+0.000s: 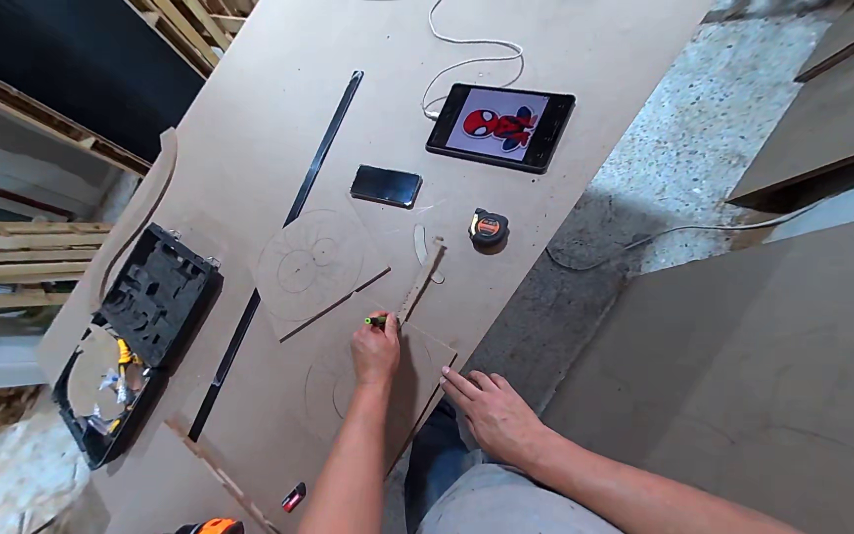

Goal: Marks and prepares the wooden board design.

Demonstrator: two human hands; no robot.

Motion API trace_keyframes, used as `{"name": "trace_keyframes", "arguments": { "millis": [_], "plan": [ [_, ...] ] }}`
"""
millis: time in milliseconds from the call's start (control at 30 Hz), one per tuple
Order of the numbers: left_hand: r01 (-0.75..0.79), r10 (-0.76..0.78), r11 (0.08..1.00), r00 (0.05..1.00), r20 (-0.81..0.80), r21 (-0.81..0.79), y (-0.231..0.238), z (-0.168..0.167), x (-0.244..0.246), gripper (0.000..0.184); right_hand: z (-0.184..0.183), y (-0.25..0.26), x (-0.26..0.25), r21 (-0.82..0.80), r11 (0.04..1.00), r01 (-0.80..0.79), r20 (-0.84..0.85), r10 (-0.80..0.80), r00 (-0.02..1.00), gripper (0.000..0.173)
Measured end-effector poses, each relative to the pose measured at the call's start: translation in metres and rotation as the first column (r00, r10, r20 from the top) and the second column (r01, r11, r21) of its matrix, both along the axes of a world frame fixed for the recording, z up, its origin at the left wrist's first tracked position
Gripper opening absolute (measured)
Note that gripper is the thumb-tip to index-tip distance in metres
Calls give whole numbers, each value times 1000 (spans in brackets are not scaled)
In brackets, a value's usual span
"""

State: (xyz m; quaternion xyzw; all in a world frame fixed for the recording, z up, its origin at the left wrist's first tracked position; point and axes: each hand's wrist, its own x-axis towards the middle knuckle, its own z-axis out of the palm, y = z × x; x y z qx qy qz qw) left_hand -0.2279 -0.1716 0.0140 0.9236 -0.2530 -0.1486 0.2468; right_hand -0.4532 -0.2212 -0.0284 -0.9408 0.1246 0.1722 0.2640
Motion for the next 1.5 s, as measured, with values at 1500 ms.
{"name": "trace_keyframes", "arguments": {
  "millis": [1500],
  "plan": [
    [-238,257,948,964,-66,213,66,25,99,36,6,10,10,-94,996,-1,-38,-2,999,64]
  ]
}}
